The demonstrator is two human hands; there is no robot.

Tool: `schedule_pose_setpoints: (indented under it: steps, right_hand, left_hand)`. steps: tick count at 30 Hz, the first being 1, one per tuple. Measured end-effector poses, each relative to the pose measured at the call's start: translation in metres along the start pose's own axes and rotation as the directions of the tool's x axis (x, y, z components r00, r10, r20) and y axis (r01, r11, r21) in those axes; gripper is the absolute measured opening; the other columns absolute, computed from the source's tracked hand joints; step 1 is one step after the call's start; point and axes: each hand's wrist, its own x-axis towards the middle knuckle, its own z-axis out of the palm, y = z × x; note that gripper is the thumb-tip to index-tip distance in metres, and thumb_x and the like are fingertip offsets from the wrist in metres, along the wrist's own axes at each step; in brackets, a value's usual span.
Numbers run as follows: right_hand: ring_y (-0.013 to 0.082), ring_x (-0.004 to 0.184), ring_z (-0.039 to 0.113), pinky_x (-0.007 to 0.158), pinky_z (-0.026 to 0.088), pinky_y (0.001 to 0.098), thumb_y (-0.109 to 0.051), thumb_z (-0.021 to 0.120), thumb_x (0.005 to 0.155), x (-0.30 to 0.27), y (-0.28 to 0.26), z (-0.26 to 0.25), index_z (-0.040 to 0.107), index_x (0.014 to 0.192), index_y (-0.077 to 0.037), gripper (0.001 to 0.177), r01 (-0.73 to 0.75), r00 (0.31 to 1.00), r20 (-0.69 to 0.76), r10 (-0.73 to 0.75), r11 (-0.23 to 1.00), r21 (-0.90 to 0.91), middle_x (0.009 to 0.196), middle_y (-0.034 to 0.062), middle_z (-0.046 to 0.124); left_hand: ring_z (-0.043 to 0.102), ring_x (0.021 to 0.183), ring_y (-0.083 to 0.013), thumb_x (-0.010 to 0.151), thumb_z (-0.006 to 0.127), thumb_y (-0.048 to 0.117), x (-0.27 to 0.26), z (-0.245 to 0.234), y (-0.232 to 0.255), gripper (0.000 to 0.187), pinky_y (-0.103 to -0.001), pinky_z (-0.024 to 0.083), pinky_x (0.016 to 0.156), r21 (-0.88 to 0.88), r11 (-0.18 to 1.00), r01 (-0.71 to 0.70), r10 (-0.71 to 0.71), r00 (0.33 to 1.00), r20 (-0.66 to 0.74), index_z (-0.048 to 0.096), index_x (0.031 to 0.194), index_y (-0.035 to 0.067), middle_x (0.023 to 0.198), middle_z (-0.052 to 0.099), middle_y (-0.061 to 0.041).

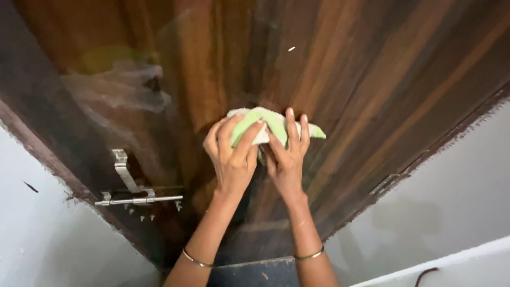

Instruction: The person wipes a dark brown wooden door with a light green cloth, moving from the upper section down to the handle area. The person then opens the door and wipes the inner edge and handle.

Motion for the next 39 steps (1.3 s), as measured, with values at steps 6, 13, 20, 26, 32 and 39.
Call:
schedule_pose_setpoints:
  steps: [6,13,20,26,32,39]
  right_hand:
    - [0.0528,0.153,0.027,0.126,0.026,0.0602,0.0,0.078,0.08,-0.031,0.015,0.013,0.072,0.12,-0.011,0.043,-0.014,1.0,-0.006,0.014,0.999,-0.038,0.163,0.0214,0.036]
    - [0.0532,0.151,0.028,0.125,0.027,0.0608,0.004,0.073,0.078,-0.072,0.041,0.025,0.072,0.118,-0.01,0.042,-0.004,1.0,0.005,0.004,0.997,-0.071,0.162,0.0206,0.038]
    - [0.0562,0.152,0.024,0.124,0.024,0.0632,0.001,0.07,0.078,-0.108,0.045,0.016,0.067,0.114,-0.001,0.036,-0.066,0.997,0.036,0.065,0.997,0.034,0.161,0.0249,0.037]
    - [0.0494,0.151,0.029,0.123,0.022,0.0562,-0.004,0.068,0.079,-0.133,0.035,-0.021,0.054,0.133,-0.002,0.056,-0.27,0.963,0.057,0.264,0.93,0.251,0.163,0.0275,0.034]
    - [0.0394,0.161,0.027,0.131,0.026,0.047,-0.007,0.061,0.099,-0.082,0.061,-0.078,0.03,0.16,-0.005,0.069,-0.191,0.963,-0.089,0.254,0.878,0.438,0.171,0.0237,0.024]
    - [0.0477,0.154,0.031,0.129,0.025,0.0565,-0.003,0.067,0.088,0.011,0.112,-0.112,0.055,0.142,-0.004,0.055,-0.116,0.957,-0.276,0.095,0.991,-0.063,0.161,0.0238,0.039]
  left_hand:
    - [0.053,0.112,-0.0282,0.076,0.087,0.012,-0.031,0.013,0.006,0.036,-0.047,0.04,0.097,0.093,0.99,0.106,-0.103,0.994,-0.036,0.079,0.109,0.022,0.12,0.065,-0.002]
    - [0.062,0.103,-0.0291,0.071,0.082,-0.004,-0.066,0.029,0.009,0.045,-0.037,0.052,0.082,-0.147,0.945,0.294,-0.292,0.956,0.035,0.079,0.11,0.016,0.109,0.063,-0.009]
    - [0.063,0.102,-0.0302,0.071,0.08,-0.002,-0.1,0.046,0.029,0.04,-0.04,0.053,0.084,-0.165,0.896,0.411,-0.402,0.911,0.09,0.077,0.108,0.014,0.104,0.061,-0.011]
    - [0.068,0.097,-0.0295,0.07,0.077,0.001,-0.101,0.059,0.058,0.038,-0.037,0.055,0.084,-0.189,0.691,0.698,-0.588,0.694,0.415,0.079,0.105,0.015,0.101,0.064,-0.011]
    - [0.066,0.12,-0.031,0.088,0.07,0.012,-0.04,0.054,0.111,0.037,-0.037,0.053,0.099,-0.537,0.623,0.569,-0.225,0.788,0.573,0.071,0.125,0.009,0.129,0.065,-0.015]
    - [0.047,0.147,-0.037,0.104,0.056,0.032,-0.005,0.076,0.139,0.048,-0.051,0.031,0.125,-0.407,0.885,0.226,-0.095,0.944,0.316,0.058,0.145,0.008,0.156,0.052,-0.016]
